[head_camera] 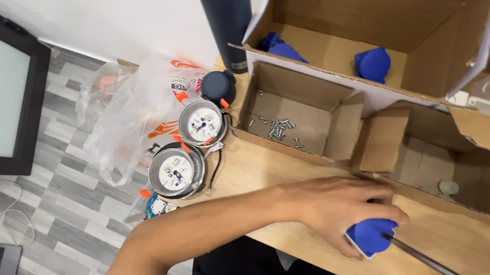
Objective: The person assembles electrical components on a wooden table. They use a screwdriver to tighten screws into blue and white plastic boxes, picking up screws from a cardboard box and placing the assembled items into a blue basket.
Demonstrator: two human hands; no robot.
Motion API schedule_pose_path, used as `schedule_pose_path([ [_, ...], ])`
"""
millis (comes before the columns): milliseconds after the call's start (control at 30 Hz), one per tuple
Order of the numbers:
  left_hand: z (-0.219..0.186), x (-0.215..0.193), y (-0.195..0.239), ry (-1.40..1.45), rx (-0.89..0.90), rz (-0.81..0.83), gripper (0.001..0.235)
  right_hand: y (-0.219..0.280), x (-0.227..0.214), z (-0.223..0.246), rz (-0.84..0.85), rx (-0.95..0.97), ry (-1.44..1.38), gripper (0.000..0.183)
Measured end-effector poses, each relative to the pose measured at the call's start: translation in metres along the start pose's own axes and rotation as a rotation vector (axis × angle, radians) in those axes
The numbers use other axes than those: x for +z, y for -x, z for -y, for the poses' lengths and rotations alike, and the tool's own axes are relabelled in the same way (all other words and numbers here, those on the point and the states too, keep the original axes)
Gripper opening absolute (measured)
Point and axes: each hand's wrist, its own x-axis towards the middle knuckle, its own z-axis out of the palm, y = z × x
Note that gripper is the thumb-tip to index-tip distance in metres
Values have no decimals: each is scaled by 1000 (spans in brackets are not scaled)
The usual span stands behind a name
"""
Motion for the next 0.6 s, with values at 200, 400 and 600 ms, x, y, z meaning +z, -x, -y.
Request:
schedule_pose_path([
  [200,15,11,2,89,71,-42,86,-94,20,-40,-33,409,19,77],
  [400,25,20,-1,-141,185,-146,89,122,92,377,-463,-962,69,66],
  [600,2,-2,1,-169,169,-235,77,100,116,481,-634,-1487,242,22],
])
